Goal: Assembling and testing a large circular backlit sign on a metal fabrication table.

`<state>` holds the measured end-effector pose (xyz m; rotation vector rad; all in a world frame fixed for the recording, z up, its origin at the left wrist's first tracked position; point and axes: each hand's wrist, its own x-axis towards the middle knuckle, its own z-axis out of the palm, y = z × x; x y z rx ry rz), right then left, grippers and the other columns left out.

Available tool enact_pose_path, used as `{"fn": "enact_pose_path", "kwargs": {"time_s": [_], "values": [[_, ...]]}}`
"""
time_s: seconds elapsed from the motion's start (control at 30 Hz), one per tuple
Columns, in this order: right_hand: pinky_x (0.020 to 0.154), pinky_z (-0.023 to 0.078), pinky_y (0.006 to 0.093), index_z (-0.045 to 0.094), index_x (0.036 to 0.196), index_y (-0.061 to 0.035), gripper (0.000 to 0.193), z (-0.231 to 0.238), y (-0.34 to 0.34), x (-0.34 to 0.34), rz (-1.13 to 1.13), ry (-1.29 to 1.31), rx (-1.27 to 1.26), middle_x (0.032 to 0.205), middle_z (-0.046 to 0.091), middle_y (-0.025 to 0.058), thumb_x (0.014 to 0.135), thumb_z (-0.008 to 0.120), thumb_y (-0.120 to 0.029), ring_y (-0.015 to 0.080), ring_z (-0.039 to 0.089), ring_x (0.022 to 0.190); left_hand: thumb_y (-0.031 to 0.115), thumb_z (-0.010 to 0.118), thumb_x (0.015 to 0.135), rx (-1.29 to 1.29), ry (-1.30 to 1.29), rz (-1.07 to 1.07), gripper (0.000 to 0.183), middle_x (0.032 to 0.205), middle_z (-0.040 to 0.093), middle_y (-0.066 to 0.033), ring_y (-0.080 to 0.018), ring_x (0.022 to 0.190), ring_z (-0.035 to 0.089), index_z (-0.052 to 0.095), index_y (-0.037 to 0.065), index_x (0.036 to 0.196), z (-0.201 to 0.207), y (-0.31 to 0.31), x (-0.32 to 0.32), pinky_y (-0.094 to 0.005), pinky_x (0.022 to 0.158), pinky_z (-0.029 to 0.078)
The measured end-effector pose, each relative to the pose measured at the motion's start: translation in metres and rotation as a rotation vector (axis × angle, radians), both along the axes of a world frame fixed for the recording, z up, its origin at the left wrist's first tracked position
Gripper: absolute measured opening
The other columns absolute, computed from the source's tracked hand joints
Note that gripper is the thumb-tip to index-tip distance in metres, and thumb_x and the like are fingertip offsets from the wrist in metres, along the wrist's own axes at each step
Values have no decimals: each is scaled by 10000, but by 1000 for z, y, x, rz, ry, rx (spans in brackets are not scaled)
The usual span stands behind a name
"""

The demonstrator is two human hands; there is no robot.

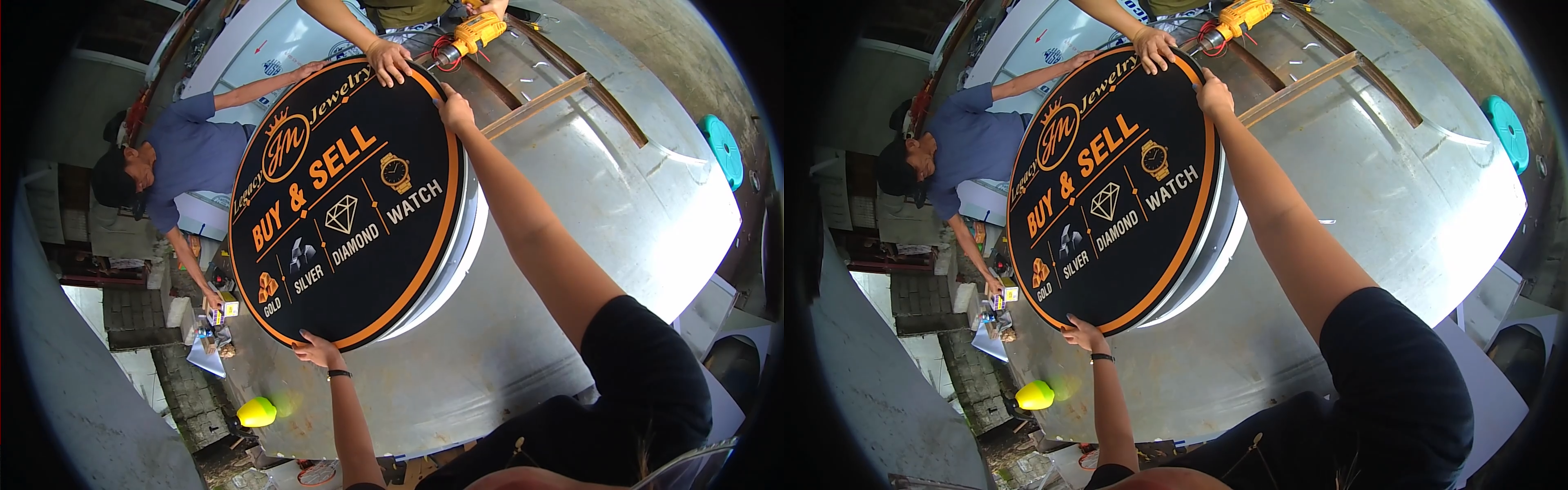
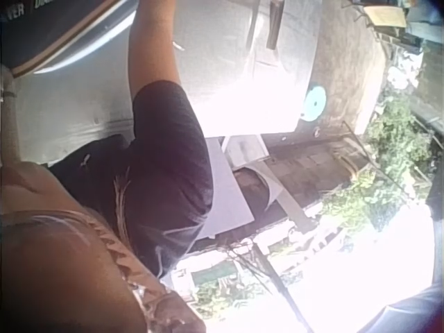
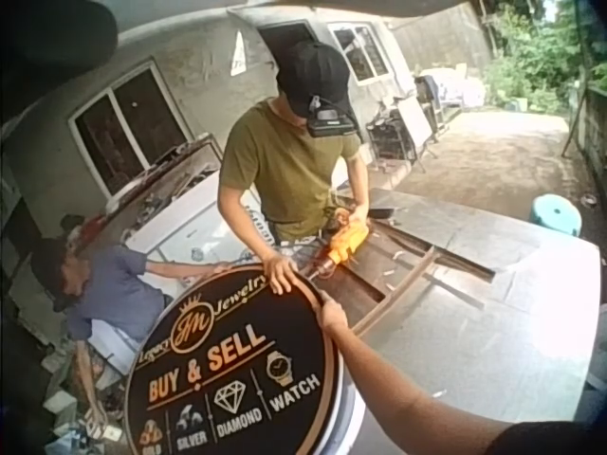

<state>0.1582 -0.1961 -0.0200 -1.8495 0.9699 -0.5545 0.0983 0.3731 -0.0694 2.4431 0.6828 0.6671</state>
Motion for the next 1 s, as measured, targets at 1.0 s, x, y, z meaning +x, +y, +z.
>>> {"fn": "enact_pose_path", "kwargs": {"time_s": [1.0], "values": [[945,419,441,368,1373,-235,535,4,4,-4,7,39,-22,1195,566,198,880,546,-346,351,527,1130,538,374,916,31,13,-1,723,1341,278,-258,-413,1164,416,254,-35,1341,3,-3,-2,-460,925,443]]}}
